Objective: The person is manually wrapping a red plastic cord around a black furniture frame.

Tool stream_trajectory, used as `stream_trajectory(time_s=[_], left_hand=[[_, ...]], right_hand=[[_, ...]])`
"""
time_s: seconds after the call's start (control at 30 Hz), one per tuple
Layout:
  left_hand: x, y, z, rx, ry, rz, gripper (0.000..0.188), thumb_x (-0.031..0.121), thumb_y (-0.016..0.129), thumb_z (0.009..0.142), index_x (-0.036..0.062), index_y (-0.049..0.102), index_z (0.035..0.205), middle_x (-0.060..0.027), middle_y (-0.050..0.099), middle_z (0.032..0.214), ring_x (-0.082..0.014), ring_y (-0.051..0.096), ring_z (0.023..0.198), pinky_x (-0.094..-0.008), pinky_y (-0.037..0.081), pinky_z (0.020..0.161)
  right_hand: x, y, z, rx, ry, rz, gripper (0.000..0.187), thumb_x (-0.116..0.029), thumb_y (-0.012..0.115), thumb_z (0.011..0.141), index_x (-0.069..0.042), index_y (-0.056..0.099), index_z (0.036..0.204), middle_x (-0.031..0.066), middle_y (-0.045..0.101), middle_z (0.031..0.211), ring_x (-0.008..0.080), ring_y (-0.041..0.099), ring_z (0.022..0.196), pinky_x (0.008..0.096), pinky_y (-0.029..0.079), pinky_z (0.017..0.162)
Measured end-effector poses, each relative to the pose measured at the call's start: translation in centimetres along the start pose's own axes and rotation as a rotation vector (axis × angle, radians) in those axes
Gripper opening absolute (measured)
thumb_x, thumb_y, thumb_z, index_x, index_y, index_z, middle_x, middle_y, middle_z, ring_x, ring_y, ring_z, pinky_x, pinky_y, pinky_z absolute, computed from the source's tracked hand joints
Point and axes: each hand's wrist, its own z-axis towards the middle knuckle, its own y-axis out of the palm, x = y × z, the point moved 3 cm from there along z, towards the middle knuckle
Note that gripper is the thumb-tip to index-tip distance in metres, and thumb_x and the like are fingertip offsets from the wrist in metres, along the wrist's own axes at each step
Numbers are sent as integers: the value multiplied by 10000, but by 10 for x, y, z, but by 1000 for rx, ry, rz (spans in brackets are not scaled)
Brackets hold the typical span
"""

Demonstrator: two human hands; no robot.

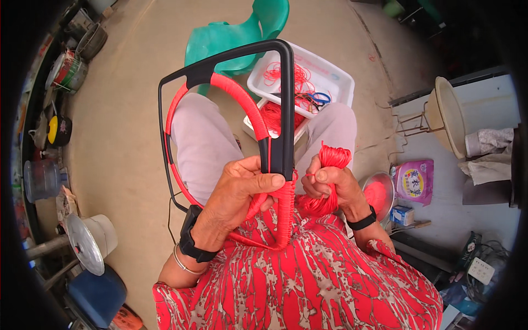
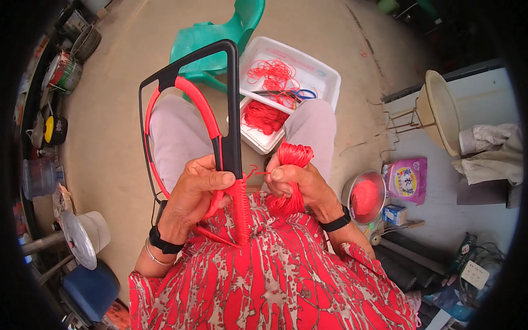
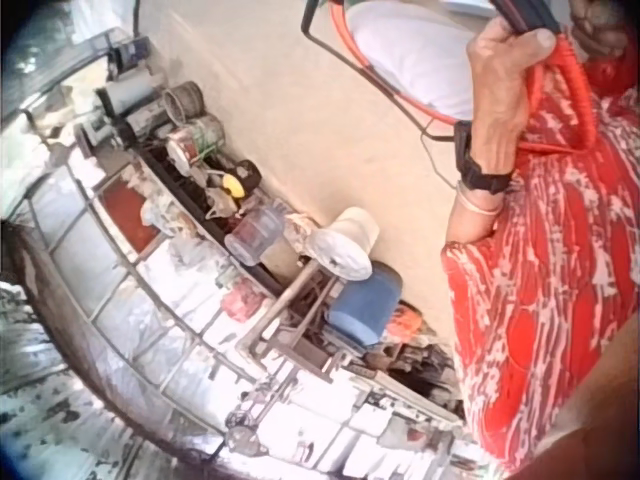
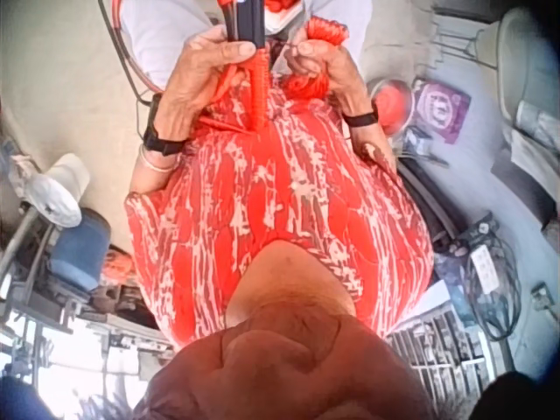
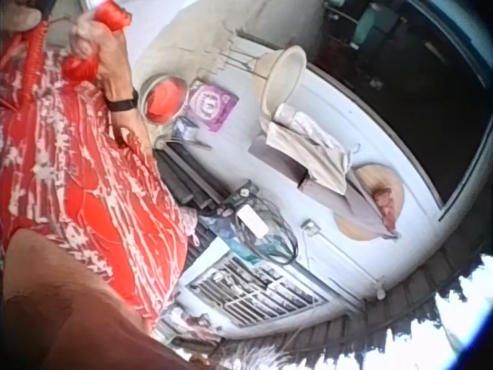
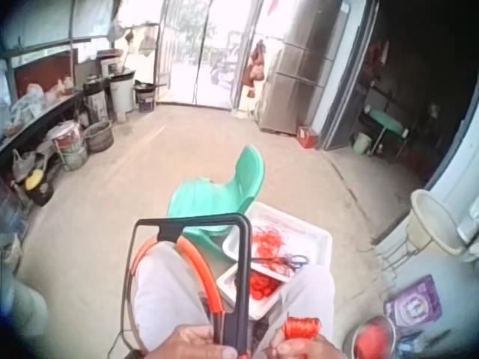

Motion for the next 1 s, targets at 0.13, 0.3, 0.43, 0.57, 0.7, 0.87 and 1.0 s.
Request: stream_trajectory(time_s=[0.13,0.3,0.43,0.57,0.7,0.87,1.0], left_hand=[[-5,1,3,-22,-46,-23,217,53,685,812,-26,630,1007,-76,651,835,-97,560,596,-199,401,428],[-6,3,5,-41,-30,-41,211,75,709,808,-40,646,973,-96,659,795,-62,517,493,-180,396,409],[-7,3,6,-89,-43,-33,201,74,707,809,-58,646,947,-103,653,781,-75,533,507,-184,405,403],[-8,2,6,-114,-34,-13,201,73,706,811,-60,645,948,-107,653,786,-79,536,516,-182,404,406],[-8,6,6,-137,-29,-34,218,76,707,811,-57,650,974,-104,653,800,-78,541,541,-180,400,410],[-8,7,6,-143,-14,-17,237,82,709,810,-51,657,999,-91,654,820,-65,535,557,-179,397,414],[-8,9,5,-164,-12,-17,237,89,706,811,-46,660,1000,-83,651,844,-56,525,566,-171,394,415]], right_hand=[[-2,1,-5,63,16,-63,161,-114,621,819,42,585,835,16,440,512,88,402,437,245,338,446],[-7,-3,-8,96,32,-143,174,-126,633,819,41,585,825,17,454,520,78,415,443,237,346,450],[-10,-4,-9,114,24,-246,184,-135,652,818,40,595,821,17,488,557,74,430,459,232,348,454],[-11,-5,-10,96,40,-329,145,-121,622,807,17,579,819,39,481,554,86,396,445,252,327,450],[-11,-3,-10,65,46,-259,182,-141,663,819,30,600,828,23,521,606,72,437,479,228,348,459],[-11,3,-7,106,51,-299,178,-143,662,821,23,601,842,25,525,614,74,438,490,233,347,464],[-13,1,-5,15,63,-286,172,-136,667,818,20,600,845,25,527,619,75,438,493,234,347,468]])
